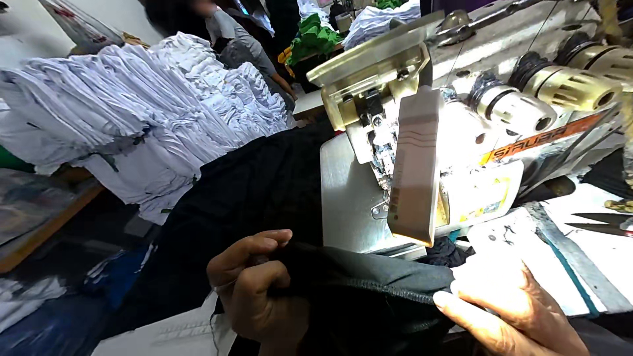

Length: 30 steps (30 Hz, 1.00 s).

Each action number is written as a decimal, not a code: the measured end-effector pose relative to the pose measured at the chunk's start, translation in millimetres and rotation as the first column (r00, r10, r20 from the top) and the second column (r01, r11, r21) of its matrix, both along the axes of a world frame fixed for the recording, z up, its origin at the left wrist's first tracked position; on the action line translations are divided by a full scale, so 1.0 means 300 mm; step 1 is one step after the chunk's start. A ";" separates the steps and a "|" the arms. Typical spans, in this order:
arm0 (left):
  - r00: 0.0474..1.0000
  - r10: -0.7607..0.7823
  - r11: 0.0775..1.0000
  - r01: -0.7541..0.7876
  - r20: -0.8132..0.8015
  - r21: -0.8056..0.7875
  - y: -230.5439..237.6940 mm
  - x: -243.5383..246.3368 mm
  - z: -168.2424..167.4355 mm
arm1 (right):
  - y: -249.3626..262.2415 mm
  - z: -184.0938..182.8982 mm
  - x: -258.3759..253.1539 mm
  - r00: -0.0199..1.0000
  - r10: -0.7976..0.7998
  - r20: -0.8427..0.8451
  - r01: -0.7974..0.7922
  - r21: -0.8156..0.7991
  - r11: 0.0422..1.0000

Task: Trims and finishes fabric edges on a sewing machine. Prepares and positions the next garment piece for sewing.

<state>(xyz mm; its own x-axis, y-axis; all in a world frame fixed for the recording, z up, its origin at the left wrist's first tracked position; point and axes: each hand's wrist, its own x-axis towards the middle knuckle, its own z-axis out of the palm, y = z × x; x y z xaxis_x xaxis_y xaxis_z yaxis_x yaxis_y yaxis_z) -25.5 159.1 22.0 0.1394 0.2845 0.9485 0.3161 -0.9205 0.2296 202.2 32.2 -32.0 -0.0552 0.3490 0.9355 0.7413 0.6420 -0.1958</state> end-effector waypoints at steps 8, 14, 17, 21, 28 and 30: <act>0.964 0.007 0.942 -0.096 -0.266 -0.323 0.041 0.002 0.005 | 0.046 -0.016 -0.005 0.988 -0.134 0.073 0.140 -0.085 0.987; 0.641 -0.275 0.892 -0.108 -0.717 -0.439 -0.093 -0.103 0.216 | 0.051 -0.010 -0.016 0.993 -0.111 -0.041 0.105 -0.129 0.986; 0.635 -0.146 0.921 -0.193 -0.759 -0.339 -0.215 -0.016 0.244 | 0.052 -0.009 -0.023 0.992 -0.086 -0.089 0.076 -0.110 0.991; 0.741 0.239 0.955 -0.298 -0.628 0.012 -0.203 0.084 0.114 | 0.046 -0.013 -0.035 0.992 -0.053 -0.112 0.045 -0.073 0.996; 0.761 0.227 0.961 -0.276 -0.607 0.013 -0.157 0.097 0.071 | 0.013 -0.002 -0.019 0.995 0.007 -0.096 -0.013 -0.053 0.999; 0.819 0.210 0.972 -0.234 -0.534 0.022 -0.146 0.101 0.047 | 0.011 -0.003 -0.018 0.995 0.009 -0.096 -0.015 -0.055 0.998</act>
